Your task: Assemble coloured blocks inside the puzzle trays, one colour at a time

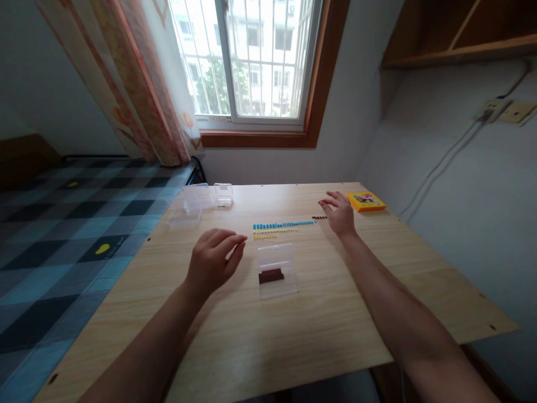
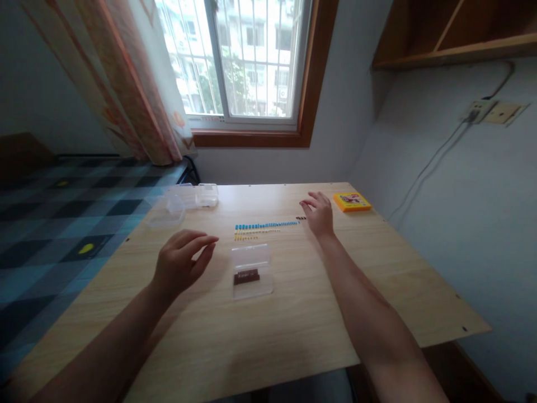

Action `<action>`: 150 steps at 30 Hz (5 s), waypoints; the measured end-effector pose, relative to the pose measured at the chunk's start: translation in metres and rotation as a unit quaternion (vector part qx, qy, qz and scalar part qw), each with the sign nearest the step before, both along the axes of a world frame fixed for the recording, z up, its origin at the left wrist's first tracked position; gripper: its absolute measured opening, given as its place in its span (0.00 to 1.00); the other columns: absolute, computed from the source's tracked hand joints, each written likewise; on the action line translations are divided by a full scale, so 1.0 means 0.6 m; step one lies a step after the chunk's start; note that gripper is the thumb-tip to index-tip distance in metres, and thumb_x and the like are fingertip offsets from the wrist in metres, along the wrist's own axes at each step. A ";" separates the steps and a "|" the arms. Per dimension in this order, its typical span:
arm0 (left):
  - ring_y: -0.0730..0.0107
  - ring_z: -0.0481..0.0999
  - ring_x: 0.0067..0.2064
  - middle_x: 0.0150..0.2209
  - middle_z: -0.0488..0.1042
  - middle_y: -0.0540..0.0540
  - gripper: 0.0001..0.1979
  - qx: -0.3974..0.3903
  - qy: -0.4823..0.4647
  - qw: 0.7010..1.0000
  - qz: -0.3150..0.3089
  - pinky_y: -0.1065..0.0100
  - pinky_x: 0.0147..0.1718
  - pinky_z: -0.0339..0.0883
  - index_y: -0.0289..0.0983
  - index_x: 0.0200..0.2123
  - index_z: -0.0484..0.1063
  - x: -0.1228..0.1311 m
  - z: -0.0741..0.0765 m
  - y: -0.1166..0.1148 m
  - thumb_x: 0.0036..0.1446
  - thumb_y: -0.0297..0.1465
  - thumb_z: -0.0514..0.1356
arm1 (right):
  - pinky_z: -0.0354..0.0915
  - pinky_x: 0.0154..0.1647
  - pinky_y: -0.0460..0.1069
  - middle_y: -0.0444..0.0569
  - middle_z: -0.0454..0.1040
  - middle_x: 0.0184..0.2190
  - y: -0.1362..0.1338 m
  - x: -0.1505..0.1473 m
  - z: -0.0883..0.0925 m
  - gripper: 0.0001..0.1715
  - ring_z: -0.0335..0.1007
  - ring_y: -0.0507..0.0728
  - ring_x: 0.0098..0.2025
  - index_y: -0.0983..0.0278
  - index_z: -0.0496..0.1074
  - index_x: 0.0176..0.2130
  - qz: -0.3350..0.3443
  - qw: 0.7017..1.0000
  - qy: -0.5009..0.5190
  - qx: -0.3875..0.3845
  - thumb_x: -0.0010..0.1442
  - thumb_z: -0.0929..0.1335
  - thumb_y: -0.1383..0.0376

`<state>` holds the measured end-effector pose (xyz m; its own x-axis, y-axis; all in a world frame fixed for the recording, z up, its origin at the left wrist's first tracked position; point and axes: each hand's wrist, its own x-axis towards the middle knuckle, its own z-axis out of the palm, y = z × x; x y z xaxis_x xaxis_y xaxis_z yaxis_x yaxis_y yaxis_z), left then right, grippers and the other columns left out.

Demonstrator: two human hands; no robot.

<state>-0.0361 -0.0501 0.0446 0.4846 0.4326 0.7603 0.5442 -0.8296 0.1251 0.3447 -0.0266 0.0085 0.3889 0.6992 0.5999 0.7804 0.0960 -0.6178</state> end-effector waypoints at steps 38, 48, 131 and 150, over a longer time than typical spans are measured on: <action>0.75 0.71 0.26 0.27 0.71 0.52 0.07 -0.070 -0.133 0.988 0.034 0.72 0.26 0.69 0.39 0.31 0.68 0.030 0.020 -0.046 0.63 0.29 0.56 | 0.58 0.58 0.62 0.51 0.81 0.49 0.038 0.030 0.002 0.06 0.67 0.68 0.56 0.54 0.86 0.33 0.005 0.950 -0.201 -0.240 0.56 0.74 0.63; 0.73 0.67 0.26 0.26 0.68 0.51 0.11 -0.088 -0.123 0.988 0.023 0.70 0.26 0.63 0.39 0.29 0.65 0.029 0.011 -0.043 0.67 0.29 0.54 | 0.59 0.58 0.59 0.48 0.79 0.54 0.054 0.026 -0.025 0.09 0.69 0.67 0.56 0.52 0.86 0.35 0.029 0.936 -0.226 -0.269 0.57 0.72 0.59; 0.58 0.80 0.44 0.43 0.84 0.43 0.11 -0.372 0.213 0.889 0.161 0.64 0.43 0.70 0.40 0.38 0.83 0.015 -0.029 0.012 0.60 0.29 0.58 | 0.61 0.37 0.48 0.47 0.82 0.37 -0.206 -0.206 0.024 0.16 0.76 0.55 0.37 0.55 0.83 0.45 0.261 0.884 -0.248 -0.298 0.69 0.65 0.64; 0.56 0.81 0.45 0.43 0.84 0.43 0.12 -0.369 0.228 0.886 0.162 0.62 0.44 0.70 0.41 0.39 0.83 0.016 -0.025 0.009 0.61 0.30 0.58 | 0.63 0.38 0.48 0.47 0.83 0.38 -0.206 -0.208 0.025 0.16 0.77 0.56 0.38 0.56 0.83 0.44 0.260 0.888 -0.233 -0.301 0.68 0.65 0.64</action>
